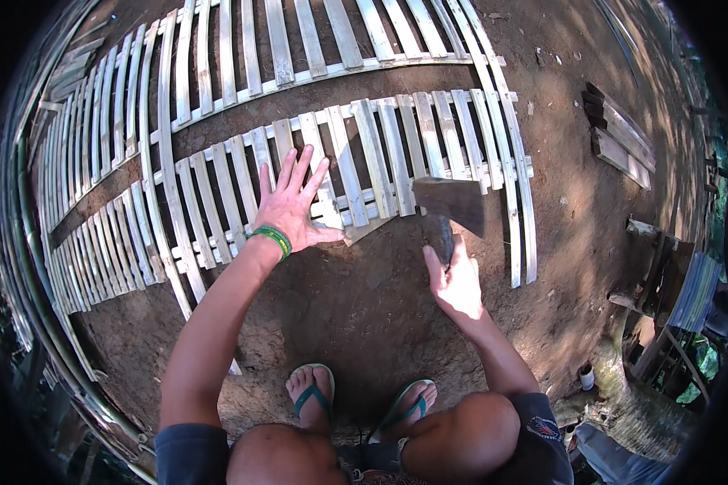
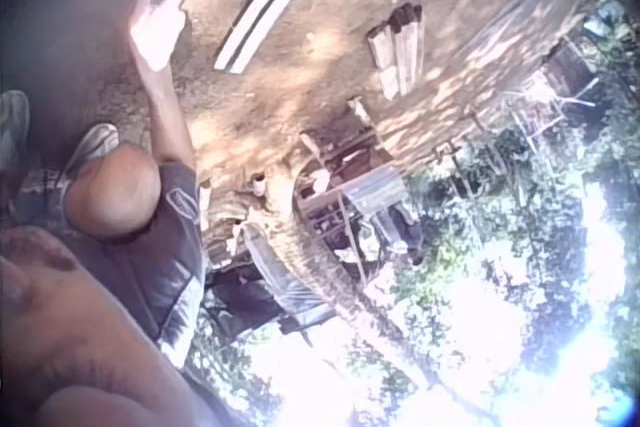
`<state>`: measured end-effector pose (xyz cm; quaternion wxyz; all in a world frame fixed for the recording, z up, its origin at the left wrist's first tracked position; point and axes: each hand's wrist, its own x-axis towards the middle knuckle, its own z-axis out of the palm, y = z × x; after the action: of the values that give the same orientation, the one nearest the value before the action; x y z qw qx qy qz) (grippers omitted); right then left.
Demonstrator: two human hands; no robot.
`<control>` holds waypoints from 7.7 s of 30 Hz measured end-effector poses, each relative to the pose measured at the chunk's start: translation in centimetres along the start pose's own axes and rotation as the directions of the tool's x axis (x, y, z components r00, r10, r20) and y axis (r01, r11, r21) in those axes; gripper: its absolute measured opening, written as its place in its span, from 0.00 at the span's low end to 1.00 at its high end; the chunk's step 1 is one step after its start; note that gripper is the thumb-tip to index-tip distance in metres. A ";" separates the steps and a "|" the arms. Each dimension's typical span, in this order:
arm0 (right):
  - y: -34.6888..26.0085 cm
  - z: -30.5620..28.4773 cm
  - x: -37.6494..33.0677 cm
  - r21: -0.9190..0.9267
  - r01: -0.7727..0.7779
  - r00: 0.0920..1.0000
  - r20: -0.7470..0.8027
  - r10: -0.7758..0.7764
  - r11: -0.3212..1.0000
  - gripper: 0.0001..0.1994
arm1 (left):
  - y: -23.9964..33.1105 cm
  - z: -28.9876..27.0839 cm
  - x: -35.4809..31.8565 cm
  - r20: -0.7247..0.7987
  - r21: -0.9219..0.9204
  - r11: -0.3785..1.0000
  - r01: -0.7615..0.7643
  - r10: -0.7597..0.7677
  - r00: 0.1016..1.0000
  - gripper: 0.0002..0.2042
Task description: The person is assembling a bamboo lattice structure on the ground. They use a small axe to drive nails into the bamboo slats to secure them together. Another person briefly assists by hammering a nail.
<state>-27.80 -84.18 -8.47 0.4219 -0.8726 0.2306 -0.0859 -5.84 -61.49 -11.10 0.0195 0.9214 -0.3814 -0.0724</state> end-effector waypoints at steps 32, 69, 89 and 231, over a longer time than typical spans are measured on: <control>-2.6 -1.7 2.8 0.326 -0.529 0.775 0.561 0.290 0.784 0.19 | -1.6 -2.0 0.9 0.381 -0.021 0.999 0.041 -0.030 0.924 0.73; -1.0 -0.9 3.4 -0.004 0.057 0.998 -0.042 -0.057 0.998 0.20 | -1.6 -1.8 0.4 0.352 0.025 0.999 0.037 -0.043 0.935 0.73; 2.4 -4.1 3.6 0.455 -0.324 0.946 0.149 0.288 0.829 0.18 | -1.7 -1.4 1.1 0.310 0.029 0.999 0.015 -0.023 0.951 0.71; -1.7 -5.6 4.8 0.334 -0.148 0.989 0.053 0.139 0.931 0.18 | -1.9 0.9 -0.1 0.078 0.029 0.999 0.041 -0.044 0.996 0.68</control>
<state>-24.95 -89.49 -3.83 0.5732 -0.7696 0.2696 -0.0806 -4.75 -60.03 -12.14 -0.0099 0.9259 -0.3632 -0.1037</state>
